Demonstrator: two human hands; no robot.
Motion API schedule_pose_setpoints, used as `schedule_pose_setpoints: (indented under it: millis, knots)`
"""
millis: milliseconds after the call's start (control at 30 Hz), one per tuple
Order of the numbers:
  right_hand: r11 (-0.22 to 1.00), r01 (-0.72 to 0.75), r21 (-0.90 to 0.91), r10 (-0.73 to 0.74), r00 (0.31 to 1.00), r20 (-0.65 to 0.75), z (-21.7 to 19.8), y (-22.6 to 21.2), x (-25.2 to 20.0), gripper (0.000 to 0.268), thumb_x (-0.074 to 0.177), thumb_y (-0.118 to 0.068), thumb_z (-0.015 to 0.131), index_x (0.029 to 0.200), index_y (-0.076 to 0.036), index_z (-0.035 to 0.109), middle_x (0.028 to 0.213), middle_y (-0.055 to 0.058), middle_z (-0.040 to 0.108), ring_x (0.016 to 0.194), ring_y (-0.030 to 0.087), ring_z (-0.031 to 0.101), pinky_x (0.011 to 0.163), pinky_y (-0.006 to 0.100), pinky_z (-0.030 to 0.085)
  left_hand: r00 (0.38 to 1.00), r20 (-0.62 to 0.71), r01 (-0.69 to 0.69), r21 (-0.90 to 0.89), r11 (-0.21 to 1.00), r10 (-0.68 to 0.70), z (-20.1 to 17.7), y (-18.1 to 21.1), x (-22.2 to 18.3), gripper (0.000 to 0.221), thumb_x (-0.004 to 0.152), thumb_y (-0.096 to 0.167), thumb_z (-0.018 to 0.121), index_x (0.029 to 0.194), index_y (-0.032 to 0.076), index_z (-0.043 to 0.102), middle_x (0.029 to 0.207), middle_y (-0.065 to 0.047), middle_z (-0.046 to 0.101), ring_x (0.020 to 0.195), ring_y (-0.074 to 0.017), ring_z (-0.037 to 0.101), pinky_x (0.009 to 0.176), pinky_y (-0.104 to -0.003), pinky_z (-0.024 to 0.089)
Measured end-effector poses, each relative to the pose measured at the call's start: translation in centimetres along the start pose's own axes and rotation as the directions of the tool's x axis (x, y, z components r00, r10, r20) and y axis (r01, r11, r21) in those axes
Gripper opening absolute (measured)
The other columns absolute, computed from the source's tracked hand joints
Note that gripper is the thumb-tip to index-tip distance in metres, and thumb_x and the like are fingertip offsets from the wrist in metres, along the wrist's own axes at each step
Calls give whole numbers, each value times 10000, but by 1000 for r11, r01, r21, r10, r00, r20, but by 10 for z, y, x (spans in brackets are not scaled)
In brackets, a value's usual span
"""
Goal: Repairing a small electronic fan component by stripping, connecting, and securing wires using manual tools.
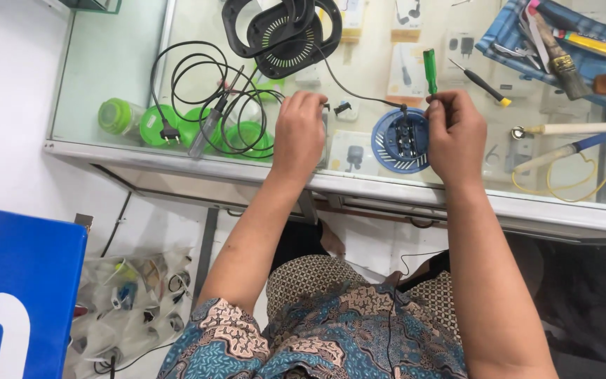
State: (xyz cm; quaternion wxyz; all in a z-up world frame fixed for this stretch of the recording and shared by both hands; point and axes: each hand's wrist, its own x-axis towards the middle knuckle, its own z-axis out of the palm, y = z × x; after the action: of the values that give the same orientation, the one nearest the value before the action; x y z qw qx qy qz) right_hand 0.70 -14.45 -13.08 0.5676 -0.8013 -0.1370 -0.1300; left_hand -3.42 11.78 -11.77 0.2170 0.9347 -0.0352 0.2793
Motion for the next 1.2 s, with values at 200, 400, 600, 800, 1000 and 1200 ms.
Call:
schedule_pose_setpoints:
  millis: [200, 400, 600, 800, 1000, 1200]
  knots:
    - [1000, 12, 15, -12, 1000, -1, -1, 2, 1, 139, 1104, 8, 538, 1138, -17, 670, 837, 120, 680, 789, 218, 655, 742, 350, 530, 996, 88, -17, 137, 990, 5, 1, 4, 7, 214, 826, -19, 736, 1001, 100, 769, 945, -70, 637, 952, -275, 661, 824, -385, 580]
    - [997, 2, 82, -1, 1000, -15, -1, 0, 0, 141, 1105, 27, 532, 1138, 5, 667, 827, 148, 673, 782, 226, 650, 757, 352, 528, 998, -2, -60, 253, 966, 63, 5, 0, 5, 372, 853, 68, 742, 1219, 136, 728, 1036, -47, 639, 991, -253, 618, 835, -362, 552]
    - [996, 0, 91, 0, 1000, -5, -1, 5, 1, 136, 1105, 23, 537, 1136, 1, 668, 835, 138, 677, 784, 214, 650, 755, 347, 534, 996, 26, -91, 273, 958, 87, 30, 1, 5, 266, 759, 354, 831, 977, 227, 748, 924, 31, 573, 932, -228, 575, 753, -404, 474]
    - [994, 7, 108, -6, 1000, -11, -1, 2, 2, 127, 1098, 7, 541, 1136, -1, 662, 827, 133, 674, 768, 196, 645, 732, 333, 536, 996, 85, -48, 203, 978, 31, 24, 6, 12, 178, 784, 255, 807, 920, 201, 705, 888, 30, 570, 922, -226, 592, 760, -395, 503]
    - [991, -13, 133, 17, 999, -27, -1, -5, 2, 139, 1086, 8, 535, 1116, -9, 670, 810, 130, 678, 761, 192, 646, 731, 331, 541, 990, 92, -121, 199, 973, 104, 38, -5, 8, 195, 740, 158, 823, 836, 130, 655, 845, -8, 548, 905, -225, 592, 762, -357, 527]
    - [987, -9, 163, 14, 999, -31, -3, -5, 2, 123, 1085, -6, 533, 1122, -16, 651, 818, 122, 675, 760, 171, 622, 745, 318, 533, 987, 112, -137, 213, 967, 115, 20, 9, 9, 153, 784, 127, 815, 884, 75, 712, 862, -48, 578, 909, -236, 608, 788, -349, 548]
